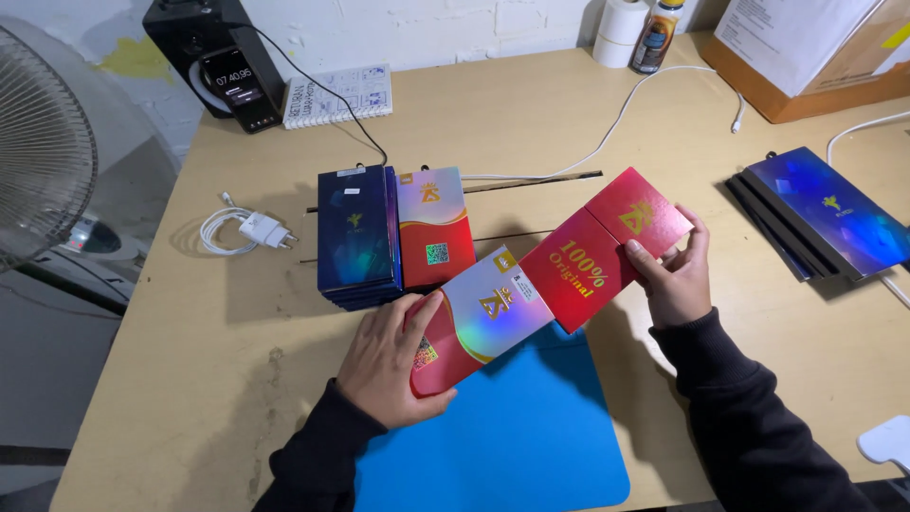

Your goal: Unboxing a smartphone screen replacement part and inspecting it for defects by removing protective films.

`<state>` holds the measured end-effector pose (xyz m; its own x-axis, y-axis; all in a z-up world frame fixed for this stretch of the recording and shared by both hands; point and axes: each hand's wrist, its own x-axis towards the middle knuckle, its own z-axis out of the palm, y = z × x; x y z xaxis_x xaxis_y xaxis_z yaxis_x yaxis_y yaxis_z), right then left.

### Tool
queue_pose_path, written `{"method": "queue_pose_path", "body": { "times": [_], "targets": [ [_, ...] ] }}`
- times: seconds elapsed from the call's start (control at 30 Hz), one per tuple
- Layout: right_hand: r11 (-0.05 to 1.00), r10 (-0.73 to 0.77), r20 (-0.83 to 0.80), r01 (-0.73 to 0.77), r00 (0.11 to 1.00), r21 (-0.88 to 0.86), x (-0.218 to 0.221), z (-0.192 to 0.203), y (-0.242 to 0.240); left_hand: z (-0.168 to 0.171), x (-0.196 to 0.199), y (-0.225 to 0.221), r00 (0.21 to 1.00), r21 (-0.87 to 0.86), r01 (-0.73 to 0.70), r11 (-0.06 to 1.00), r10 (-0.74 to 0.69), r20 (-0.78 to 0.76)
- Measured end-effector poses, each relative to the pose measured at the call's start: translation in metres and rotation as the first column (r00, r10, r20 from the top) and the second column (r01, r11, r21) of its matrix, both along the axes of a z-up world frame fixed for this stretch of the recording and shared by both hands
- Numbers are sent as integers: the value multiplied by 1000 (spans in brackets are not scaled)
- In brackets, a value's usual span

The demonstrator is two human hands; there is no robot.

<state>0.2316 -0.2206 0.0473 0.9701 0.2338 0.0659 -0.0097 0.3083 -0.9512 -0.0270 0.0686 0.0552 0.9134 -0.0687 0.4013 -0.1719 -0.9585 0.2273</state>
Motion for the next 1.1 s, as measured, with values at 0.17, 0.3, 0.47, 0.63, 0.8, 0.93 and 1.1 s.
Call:
{"method": "queue_pose_path", "body": {
  "times": [0.17, 0.3, 0.47, 0.63, 0.8, 0.93, 1.1],
  "targets": [
    [1000, -7, 3, 7, 1000, 19, -1, -5, 1, -3, 0, -3, 994, -37, 62, 997, -65, -85],
    [999, -33, -5, 33, 999, 12, -3, -3, 1, -3, 1, -4, 992, -61, 99, 993, -103, -69],
    [998, -60, 7, 60, 998, 5, -10, -2, 3, -4, -1, -8, 991, -57, 85, 995, -90, -97],
    [993, -78, 114, 87, 990, -77, -22, -6, 11, -7, 1, -20, 998, -25, 60, 998, -61, -27],
    [1000, 0, 187, 1, 982, -5, -33, -14, 20, -20, 2, -25, 998, -19, -40, 999, 41, 45],
    [1000, 3, 176, -6, 984, 20, -40, -19, 22, -27, 4, -24, 998, -33, -61, 998, 61, 2],
    [992, 89, 137, -100, 987, 73, -59, -38, 34, -27, 6, -33, 998, -147, -62, 987, 63, 1]
  ]
}}
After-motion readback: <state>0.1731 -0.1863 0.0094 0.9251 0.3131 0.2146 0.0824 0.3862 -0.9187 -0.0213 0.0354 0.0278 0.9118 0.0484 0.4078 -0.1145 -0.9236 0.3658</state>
